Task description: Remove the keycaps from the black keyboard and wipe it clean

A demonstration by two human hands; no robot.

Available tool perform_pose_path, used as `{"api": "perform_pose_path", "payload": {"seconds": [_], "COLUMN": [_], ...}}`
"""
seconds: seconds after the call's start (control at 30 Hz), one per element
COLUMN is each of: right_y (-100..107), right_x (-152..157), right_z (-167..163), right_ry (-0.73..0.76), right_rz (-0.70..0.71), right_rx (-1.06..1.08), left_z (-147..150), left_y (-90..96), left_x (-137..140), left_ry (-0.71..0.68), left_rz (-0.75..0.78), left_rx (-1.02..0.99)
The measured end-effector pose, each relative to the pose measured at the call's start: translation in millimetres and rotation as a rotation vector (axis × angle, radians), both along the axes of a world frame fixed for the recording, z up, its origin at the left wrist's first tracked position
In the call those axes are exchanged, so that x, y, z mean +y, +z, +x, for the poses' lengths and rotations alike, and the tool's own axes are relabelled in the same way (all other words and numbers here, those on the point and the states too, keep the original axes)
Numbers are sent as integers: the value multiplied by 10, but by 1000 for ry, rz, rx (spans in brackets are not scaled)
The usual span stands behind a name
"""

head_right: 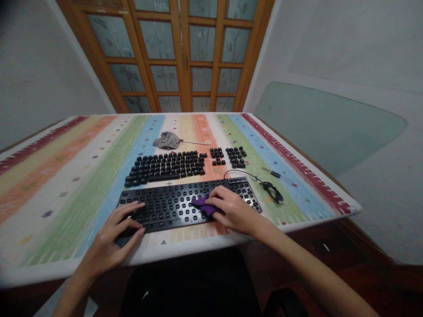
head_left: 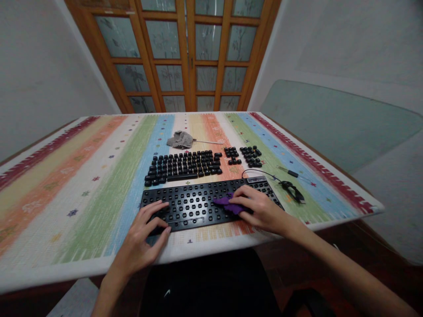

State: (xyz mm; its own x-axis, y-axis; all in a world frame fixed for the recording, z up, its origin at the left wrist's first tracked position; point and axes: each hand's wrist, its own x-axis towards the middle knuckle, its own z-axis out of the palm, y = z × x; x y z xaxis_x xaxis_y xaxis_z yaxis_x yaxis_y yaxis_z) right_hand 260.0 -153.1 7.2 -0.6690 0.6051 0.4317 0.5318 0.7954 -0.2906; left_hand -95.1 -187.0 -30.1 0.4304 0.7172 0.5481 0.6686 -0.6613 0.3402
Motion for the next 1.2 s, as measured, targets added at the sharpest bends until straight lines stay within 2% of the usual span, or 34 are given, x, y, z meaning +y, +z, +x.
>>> {"api": "perform_pose_path", "payload": {"seconds": [0.17, 0.3, 0.37, 0.47, 0.5, 0.57, 0.67, 0.77, 0.9, 1.03, 1.2], "right_y": [-139, -147, -100, -7, 21, 65, 107, 101, -39, -195, -169], "right_x": [-126, -122, -94, -44, -28, -3, 10, -25, -134, -226, -231], "right_z": [-55, -52, -21, 59, 90, 149, 211, 215, 127, 59, 128], "right_ry": [23, 72, 129, 215, 198, 66, -219, -307, -213, -157, 10], "right_rz": [18, 95, 47, -114, -140, -121, 10, 127, 203, 159, 160], "right_rx": [-250, -327, -315, -200, -137, 1, 167, 188, 8, -219, -284], "left_z": [-2, 4, 7, 8, 8, 6, 1, -2, -2, 0, 3], "left_y": [-17, -19, -19, -21, -23, -25, -25, -23, -21, -25, -31], "left_x": [0, 8, 13, 15, 15, 13, 8, 5, 7, 16, 26], "left_ry": [12, 15, 13, 12, 14, 21, 24, 25, 32, 39, 47], "left_rz": [-23, -15, -10, -5, -5, -5, -5, -3, -7, -7, -7], "left_rx": [14, 16, 20, 24, 24, 20, 19, 27, 37, 40, 53]}}
